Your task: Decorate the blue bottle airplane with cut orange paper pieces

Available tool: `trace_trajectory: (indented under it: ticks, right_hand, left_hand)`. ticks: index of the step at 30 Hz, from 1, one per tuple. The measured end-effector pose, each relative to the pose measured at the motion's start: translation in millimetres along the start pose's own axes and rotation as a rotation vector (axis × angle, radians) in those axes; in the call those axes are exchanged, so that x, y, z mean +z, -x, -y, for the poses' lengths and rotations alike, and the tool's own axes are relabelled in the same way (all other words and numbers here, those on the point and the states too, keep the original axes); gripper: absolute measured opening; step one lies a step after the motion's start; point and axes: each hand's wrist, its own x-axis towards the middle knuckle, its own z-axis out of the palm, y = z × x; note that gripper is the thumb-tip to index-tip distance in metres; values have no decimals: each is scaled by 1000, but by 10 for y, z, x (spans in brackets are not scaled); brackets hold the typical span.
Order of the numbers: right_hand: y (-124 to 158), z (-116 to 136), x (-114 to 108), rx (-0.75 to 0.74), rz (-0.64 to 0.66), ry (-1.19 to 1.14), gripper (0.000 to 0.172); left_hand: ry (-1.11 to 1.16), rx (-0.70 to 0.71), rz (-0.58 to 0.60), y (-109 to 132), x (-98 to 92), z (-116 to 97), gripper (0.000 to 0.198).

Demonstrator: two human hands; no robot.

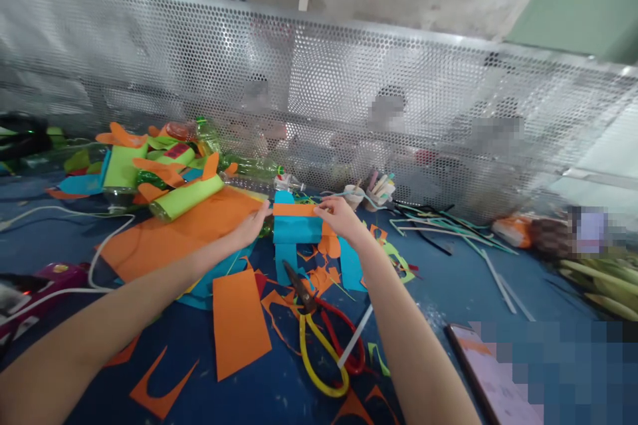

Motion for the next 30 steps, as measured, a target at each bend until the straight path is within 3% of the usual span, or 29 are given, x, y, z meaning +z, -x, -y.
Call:
trace_trajectory:
  ticks: [6, 30]
  right_hand:
    - [64, -53, 60, 85, 59, 6, 27]
    - [86, -67, 62, 192, 103, 51, 22]
  left_hand:
    - [70, -50, -7, 96, 29, -29, 76]
    - [65, 37, -33, 133, 58, -44, 56]
